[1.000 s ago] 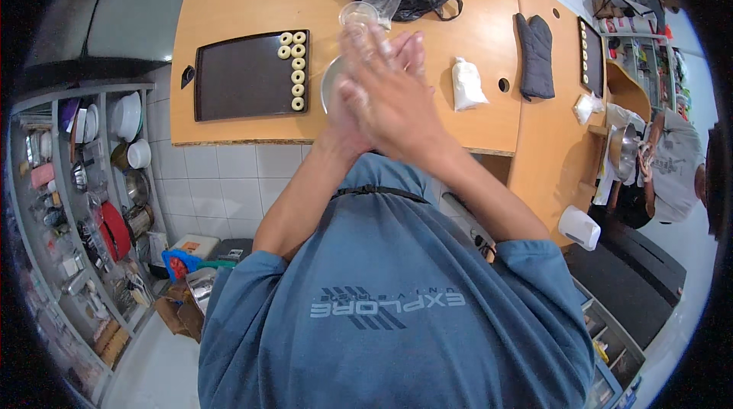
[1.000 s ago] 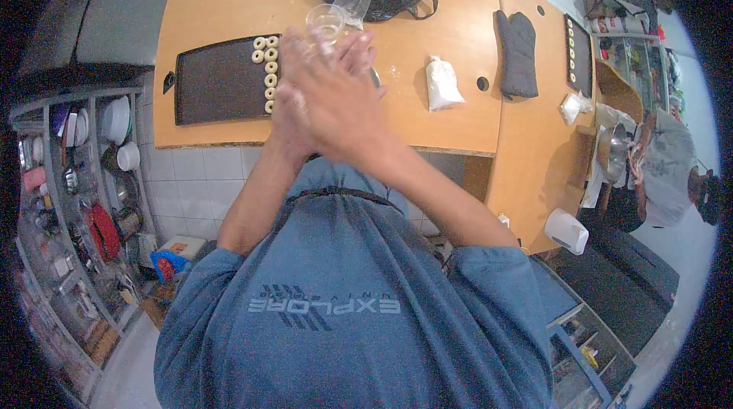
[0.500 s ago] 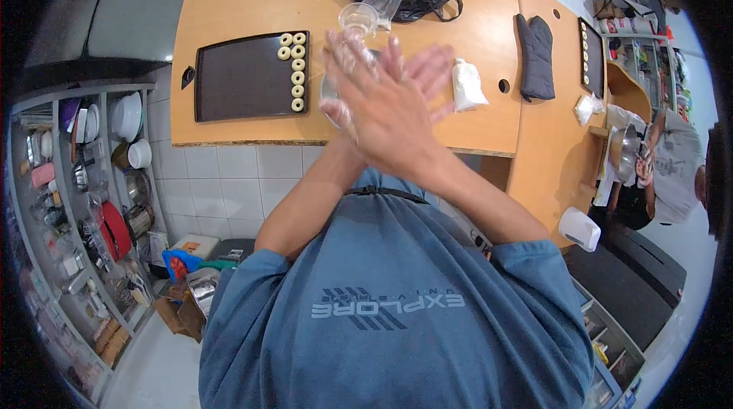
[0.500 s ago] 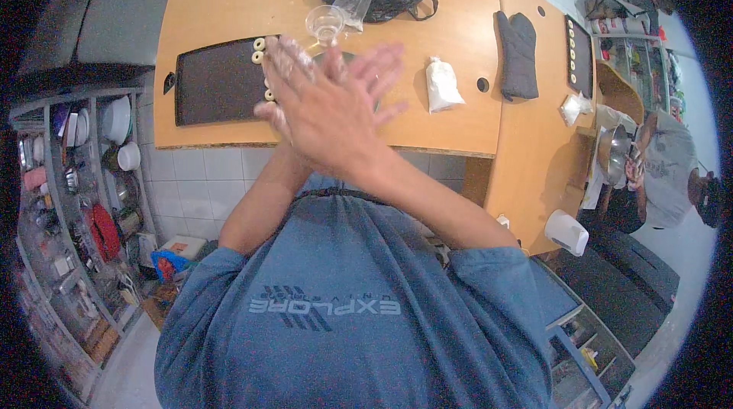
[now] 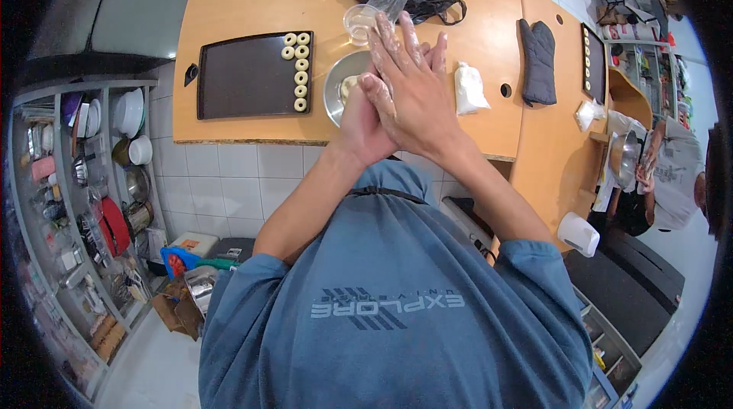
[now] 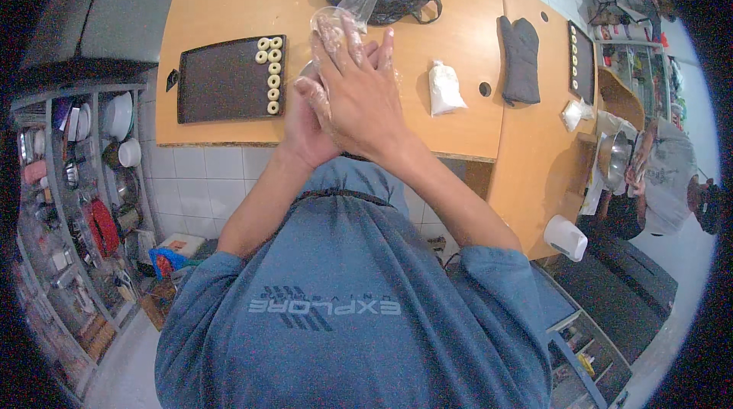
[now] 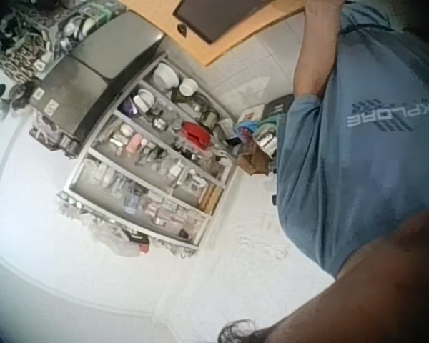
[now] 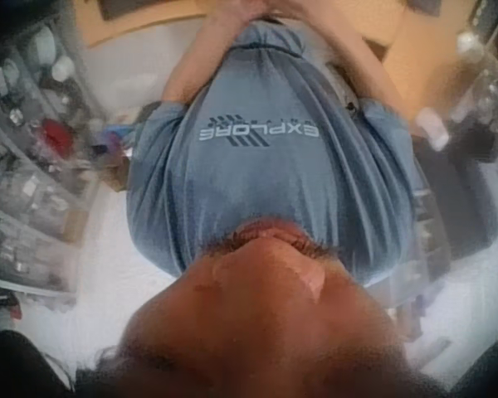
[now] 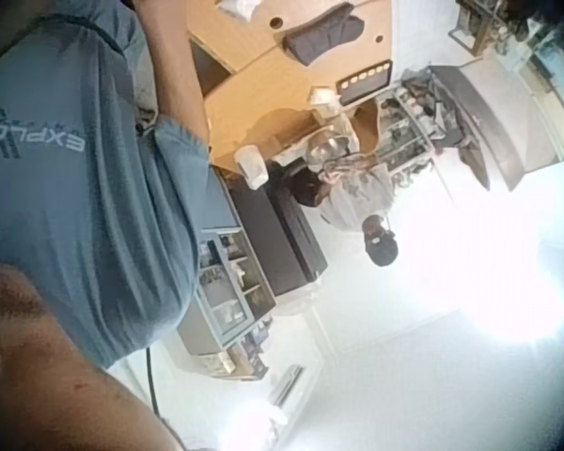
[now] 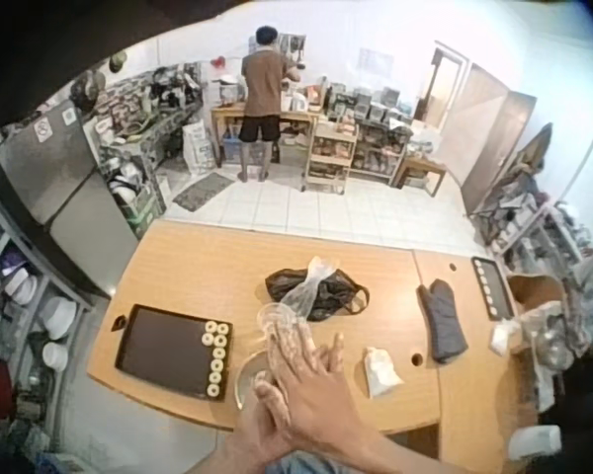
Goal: The person rolls a piece of dough between their palms to form a ball and then presses a hole into the center to shape it like a small donut.
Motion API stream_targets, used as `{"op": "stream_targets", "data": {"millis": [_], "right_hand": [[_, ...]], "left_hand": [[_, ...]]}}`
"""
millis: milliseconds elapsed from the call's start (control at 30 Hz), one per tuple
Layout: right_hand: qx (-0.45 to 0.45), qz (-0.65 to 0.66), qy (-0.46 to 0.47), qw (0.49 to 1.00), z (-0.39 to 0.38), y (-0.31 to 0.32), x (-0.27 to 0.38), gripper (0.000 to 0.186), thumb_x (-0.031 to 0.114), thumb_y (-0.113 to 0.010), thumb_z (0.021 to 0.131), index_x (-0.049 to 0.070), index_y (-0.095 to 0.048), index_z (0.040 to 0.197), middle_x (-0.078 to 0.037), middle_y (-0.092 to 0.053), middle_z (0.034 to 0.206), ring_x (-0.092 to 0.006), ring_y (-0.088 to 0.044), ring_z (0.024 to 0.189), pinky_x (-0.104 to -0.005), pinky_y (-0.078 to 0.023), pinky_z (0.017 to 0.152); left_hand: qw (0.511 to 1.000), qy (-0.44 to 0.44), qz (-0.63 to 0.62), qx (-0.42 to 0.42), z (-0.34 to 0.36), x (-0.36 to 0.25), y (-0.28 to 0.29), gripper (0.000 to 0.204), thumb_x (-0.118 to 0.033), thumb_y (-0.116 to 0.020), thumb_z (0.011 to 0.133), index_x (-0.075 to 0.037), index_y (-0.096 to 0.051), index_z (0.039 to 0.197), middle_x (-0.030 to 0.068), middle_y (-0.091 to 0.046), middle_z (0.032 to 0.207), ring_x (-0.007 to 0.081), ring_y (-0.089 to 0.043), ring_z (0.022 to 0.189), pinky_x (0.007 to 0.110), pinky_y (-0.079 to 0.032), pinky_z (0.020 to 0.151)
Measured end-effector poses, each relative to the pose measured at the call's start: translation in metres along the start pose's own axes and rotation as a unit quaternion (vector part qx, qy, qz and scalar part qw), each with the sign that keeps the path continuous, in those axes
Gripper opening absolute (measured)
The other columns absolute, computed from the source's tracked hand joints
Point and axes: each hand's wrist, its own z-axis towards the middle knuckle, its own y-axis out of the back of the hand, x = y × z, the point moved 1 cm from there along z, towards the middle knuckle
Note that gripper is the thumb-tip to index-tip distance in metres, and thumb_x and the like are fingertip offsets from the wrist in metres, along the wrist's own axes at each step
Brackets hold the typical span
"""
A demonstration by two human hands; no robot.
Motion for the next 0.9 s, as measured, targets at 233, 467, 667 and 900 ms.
{"op": "stream_targets", "data": {"millis": [233, 467, 667, 900], "right_hand": [[-0.027, 0.301, -0.013, 0.953, 0.027, 0.012, -0.027, 0.059, 0.043, -0.022, 0.107, 0.008, -0.045, 0.148, -0.012, -0.034, 0.159, -0.0327, -0.017, 0.152, -0.0564, -0.001, 0.121], [0.021, 0.101, 0.054, 0.993, 0.013, -0.027, 0.018, 0.056, 0.045, -0.039, 0.103, 0.012, -0.047, 0.146, -0.013, -0.037, 0.157, -0.033, -0.028, 0.148, -0.0602, -0.014, 0.119], [-0.039, 0.073, -0.015, 0.996, 0.014, -0.023, 0.015, 0.059, 0.044, -0.043, 0.101, 0.004, -0.047, 0.144, -0.017, -0.037, 0.156, -0.0346, -0.029, 0.147, -0.0592, -0.016, 0.119], [0.004, 0.065, -0.007, 0.998, 0.001, -0.017, 0.017, 0.061, 0.045, -0.044, 0.101, 0.001, -0.047, 0.143, -0.018, -0.038, 0.155, -0.0358, -0.028, 0.147, -0.0592, -0.017, 0.119]], "left_hand": [[0.989, 0.064, -0.125, -0.037, 0.002, -0.002, 0.001, 0.059, -0.045, -0.029, 0.107, -0.016, -0.022, 0.158, 0.008, -0.027, 0.162, 0.0224, -0.022, 0.151, 0.04, -0.021, 0.123], [0.999, 0.041, -0.025, 0.022, 0.006, 0.002, 0.009, 0.067, -0.053, -0.026, 0.105, -0.013, -0.02, 0.158, 0.0099, -0.02, 0.164, 0.0208, -0.017, 0.152, 0.047, -0.015, 0.123], [0.999, 0.005, -0.021, 0.026, 0.008, 0.012, 0.025, 0.073, -0.058, -0.026, 0.103, -0.012, -0.018, 0.158, 0.0099, -0.015, 0.166, 0.0211, -0.013, 0.153, 0.049, -0.013, 0.123], [0.999, -0.017, 0.019, 0.035, 0.003, 0.001, 0.014, 0.083, -0.066, -0.023, 0.098, -0.011, -0.01, 0.159, 0.0119, -0.008, 0.167, 0.0238, -0.007, 0.154, 0.051, -0.009, 0.123]]}}
